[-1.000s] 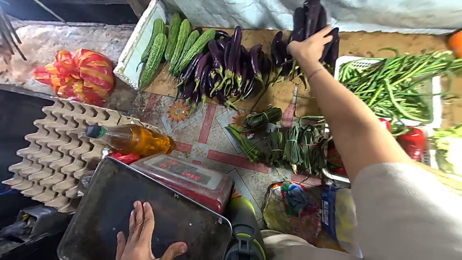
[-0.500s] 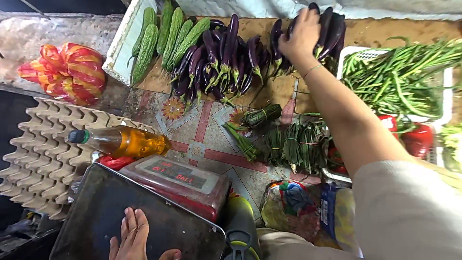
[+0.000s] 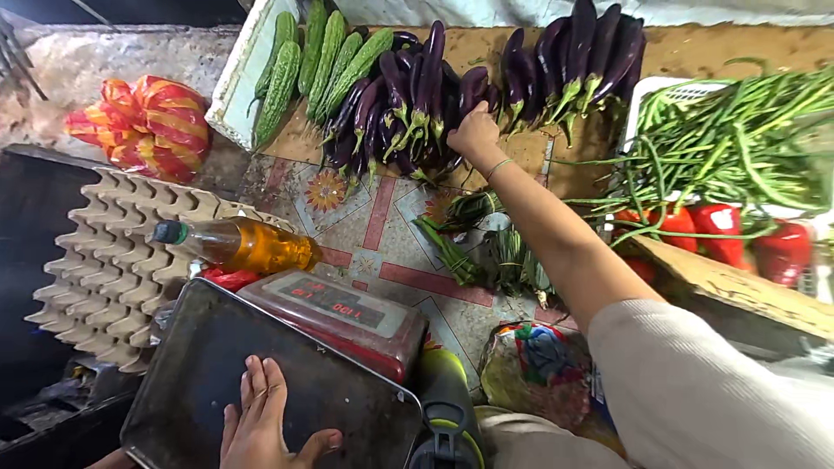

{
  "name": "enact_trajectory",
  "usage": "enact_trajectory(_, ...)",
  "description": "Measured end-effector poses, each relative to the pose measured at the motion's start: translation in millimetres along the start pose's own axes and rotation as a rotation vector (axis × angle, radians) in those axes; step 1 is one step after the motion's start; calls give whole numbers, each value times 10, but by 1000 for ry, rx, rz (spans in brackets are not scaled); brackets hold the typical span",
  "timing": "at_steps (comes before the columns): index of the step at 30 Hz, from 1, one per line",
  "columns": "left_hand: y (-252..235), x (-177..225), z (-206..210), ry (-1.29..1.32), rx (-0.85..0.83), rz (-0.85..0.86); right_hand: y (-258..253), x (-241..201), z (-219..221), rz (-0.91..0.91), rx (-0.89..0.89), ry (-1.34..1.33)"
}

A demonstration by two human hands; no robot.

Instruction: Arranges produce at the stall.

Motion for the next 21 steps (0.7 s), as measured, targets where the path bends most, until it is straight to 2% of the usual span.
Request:
enact_trajectory(4,5,-1,3,25,11,-19,-78,133,42,28,-59,-176)
enact_trajectory(7,13,-24,22,39,34,-16,-63,118,-80,25,-13,-197)
enact_trajectory(10,21,-39,44,39,62,-16,-281,72,-245,-12,80,-214)
enact_trajectory(14,11,-28,35,29,54,-23,-590,-34,-379,-46,17,-126)
enact_trajectory(18,2,-16,24,14,27,-38,-314,-148,-416,-46,-8,-127)
enact_trajectory(21,8,-2,15,6,14,-36,-119,-101,-194,9,4,-184)
Point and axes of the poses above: each hand's wrist, its own y-axis away from the middle knuckle, its own z-axis out of the palm, x = y × z, the point moved 6 cm from there along -y, towards the middle knuckle, and after that the axes turned 3 degrees about x, right-handed, at the moved point
